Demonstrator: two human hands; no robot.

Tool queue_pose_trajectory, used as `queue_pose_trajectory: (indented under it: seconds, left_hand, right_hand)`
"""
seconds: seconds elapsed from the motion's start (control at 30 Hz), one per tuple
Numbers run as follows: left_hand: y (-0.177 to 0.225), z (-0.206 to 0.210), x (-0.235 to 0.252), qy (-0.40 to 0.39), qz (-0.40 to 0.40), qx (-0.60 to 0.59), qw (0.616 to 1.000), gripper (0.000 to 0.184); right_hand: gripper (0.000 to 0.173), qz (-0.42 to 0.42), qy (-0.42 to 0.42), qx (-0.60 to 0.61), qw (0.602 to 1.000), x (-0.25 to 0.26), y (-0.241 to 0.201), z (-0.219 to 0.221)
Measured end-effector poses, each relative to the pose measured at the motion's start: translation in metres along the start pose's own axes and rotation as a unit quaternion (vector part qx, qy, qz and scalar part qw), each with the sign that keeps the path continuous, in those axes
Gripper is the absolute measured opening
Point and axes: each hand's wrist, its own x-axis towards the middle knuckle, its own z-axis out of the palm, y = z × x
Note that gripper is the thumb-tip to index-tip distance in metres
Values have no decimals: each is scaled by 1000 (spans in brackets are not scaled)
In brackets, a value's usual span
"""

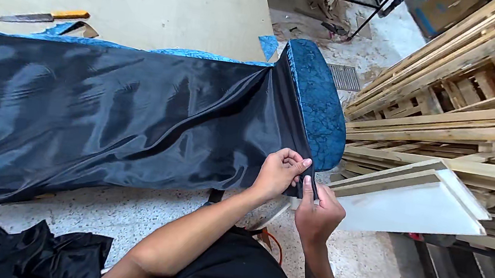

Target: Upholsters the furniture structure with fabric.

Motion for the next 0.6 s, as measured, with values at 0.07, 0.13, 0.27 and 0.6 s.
queue_pose_trajectory:
  seconds: [0.07, 0.13, 0.27, 0.6]
  left_hand:
    - [-4, 3, 0, 20, 11, 11, 1000, 23]
    - [-10, 4, -5, 64, 80, 68, 992, 22]
    - [-23, 8, -14, 125, 238, 203, 942, 30]
    - [-43, 16, -28, 18, 318, 318, 893, 59]
  right_hand:
    - [29, -5, -23, 3, 1000, 0, 6, -1]
    - [28, -24, -54, 15, 998, 0, 11, -2]
    - [29, -58, -85, 33, 994, 0, 18, -4]
    - [26, -95, -95, 40, 990, 6, 25, -12]
